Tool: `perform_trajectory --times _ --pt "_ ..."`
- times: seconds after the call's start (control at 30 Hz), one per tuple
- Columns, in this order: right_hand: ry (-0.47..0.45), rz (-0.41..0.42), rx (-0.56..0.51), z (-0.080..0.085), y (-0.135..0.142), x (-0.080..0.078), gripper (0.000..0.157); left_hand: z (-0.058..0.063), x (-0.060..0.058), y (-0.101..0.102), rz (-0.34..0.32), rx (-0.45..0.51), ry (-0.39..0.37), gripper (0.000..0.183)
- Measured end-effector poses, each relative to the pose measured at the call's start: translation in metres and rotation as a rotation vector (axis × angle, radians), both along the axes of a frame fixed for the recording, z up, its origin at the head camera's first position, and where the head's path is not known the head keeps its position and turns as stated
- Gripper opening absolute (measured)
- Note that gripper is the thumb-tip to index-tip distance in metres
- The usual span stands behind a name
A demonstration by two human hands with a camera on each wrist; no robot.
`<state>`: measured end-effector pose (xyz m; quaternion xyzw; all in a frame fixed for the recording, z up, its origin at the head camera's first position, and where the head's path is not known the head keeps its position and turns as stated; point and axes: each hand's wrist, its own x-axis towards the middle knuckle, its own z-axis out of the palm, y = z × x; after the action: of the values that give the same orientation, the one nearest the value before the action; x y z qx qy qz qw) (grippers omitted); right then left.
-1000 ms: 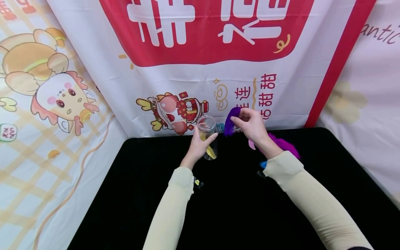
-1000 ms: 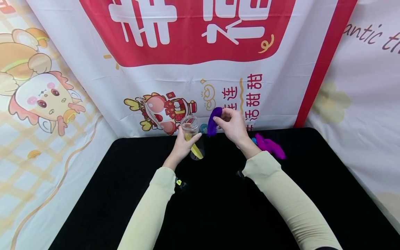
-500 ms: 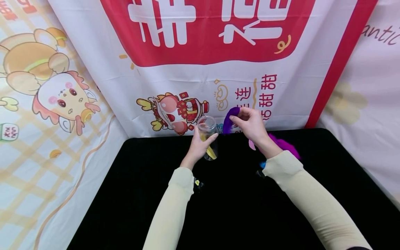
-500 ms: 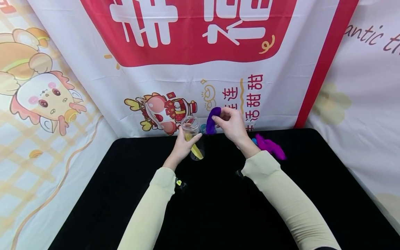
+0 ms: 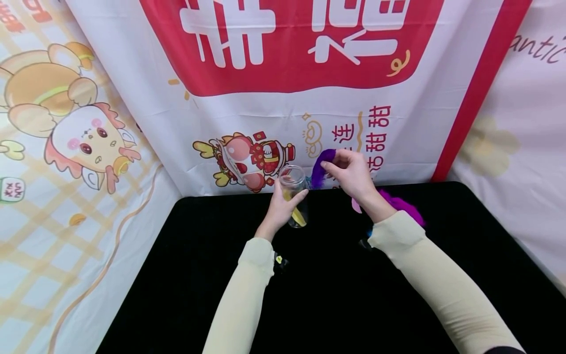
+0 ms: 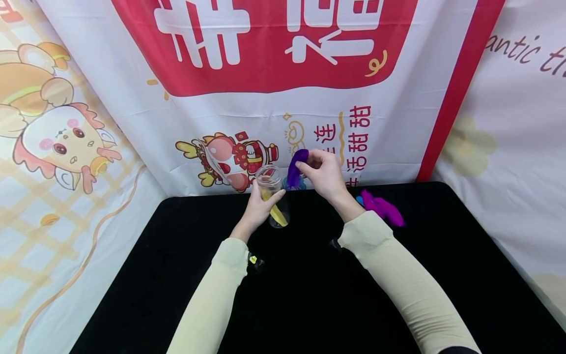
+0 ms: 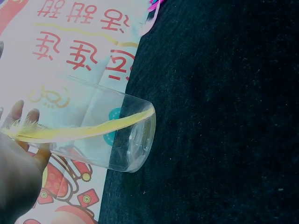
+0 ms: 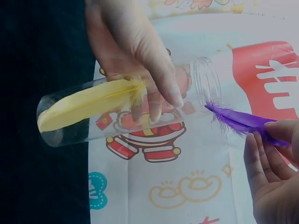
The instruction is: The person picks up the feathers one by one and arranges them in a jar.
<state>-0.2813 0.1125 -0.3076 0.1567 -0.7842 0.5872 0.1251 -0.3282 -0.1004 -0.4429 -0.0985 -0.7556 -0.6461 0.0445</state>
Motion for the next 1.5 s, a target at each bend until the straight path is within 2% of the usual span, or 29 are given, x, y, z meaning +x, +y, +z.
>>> perform_trajectory --times 0.2,0.37,0.83,1.13,1.5 --pt "0.008 -0.001 0.0 0.003 -0.003 0.001 0.017 0.001 0.001 -0.001 -0.011 0.003 -0.004 0.078" --pt "0.011 0.003 -0.004 0.005 -0.006 0.001 0.016 0.002 0.001 0.0 -0.005 0.002 -0.013 0.074" --pt "0.055 0.06 -0.074 0.006 -0.015 -0.001 0.016 0.001 0.001 -0.001 -0.021 0.015 -0.002 0.081" --pt "0.06 0.055 -0.063 0.008 -0.02 -0.001 0.015 0.001 0.003 -0.001 -0.017 0.001 -0.005 0.071" --pt "0.091 0.049 -0.069 0.014 -0.025 0.0 0.013 0.0 0.001 -0.002 -0.026 0.01 -0.017 0.068"
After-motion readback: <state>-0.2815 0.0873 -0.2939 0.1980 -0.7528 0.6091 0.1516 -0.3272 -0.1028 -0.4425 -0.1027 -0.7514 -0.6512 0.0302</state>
